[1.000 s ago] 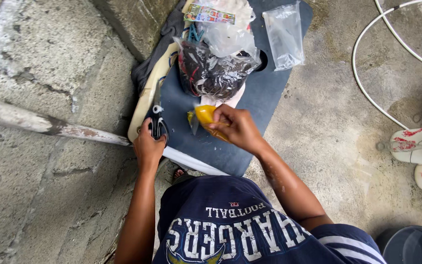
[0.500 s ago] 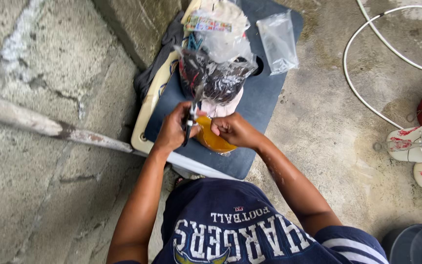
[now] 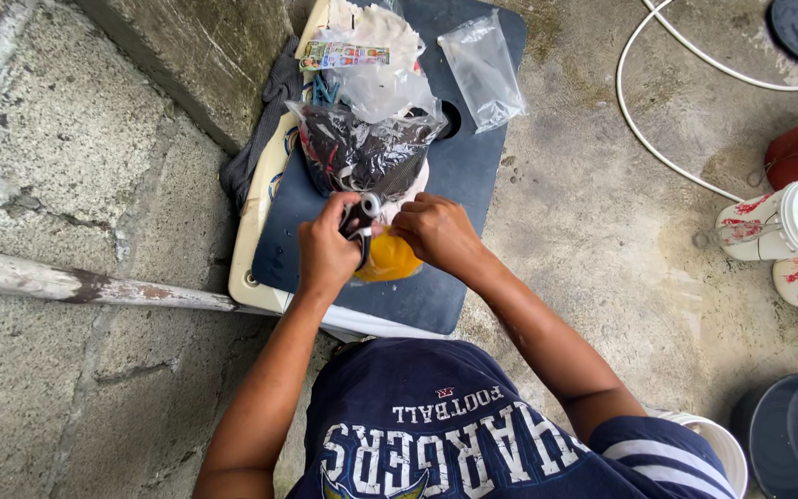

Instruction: The person transfers water between buckets using a scoop, then prepares a cleaning solution in a bucket by stirring a yellow substance with a long-handled tool.

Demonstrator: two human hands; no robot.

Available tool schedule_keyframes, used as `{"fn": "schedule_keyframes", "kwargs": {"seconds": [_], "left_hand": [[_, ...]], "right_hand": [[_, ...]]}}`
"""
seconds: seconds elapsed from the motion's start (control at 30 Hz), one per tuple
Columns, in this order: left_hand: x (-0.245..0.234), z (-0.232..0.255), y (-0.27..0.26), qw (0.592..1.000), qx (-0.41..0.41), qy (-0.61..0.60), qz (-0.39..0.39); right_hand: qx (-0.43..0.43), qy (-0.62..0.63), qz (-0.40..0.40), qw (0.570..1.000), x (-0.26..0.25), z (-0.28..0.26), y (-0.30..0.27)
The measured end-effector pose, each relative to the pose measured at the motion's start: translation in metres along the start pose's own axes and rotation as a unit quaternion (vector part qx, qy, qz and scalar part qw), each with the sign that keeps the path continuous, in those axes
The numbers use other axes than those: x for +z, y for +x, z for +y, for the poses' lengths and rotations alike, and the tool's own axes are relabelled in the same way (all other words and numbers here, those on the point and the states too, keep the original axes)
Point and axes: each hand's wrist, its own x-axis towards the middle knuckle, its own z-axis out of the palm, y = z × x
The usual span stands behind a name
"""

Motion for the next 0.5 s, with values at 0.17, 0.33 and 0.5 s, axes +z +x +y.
{"fn": "schedule_keyframes", "kwargs": {"seconds": [0.17, 0.33, 0.5], "left_hand": [[-0.020, -0.012, 0.000, 0.996, -0.078, -0.039, -0.017], [-0.103, -0.021, 0.000, 0.929, -0.188, 0.292, -0.125], [-0.160, -0.018, -0.008, 0.895, -0.022, 0.378, -0.235]], "right_hand": [[-0.007, 0.088, 0.027, 0.996, 0.032, -0.007, 0.018], [-0.002, 0.130, -0.049, 0.990, 0.032, 0.002, 0.035], [-0.060, 0.158, -0.083, 0.982, 0.019, -0.006, 0.053]]}}
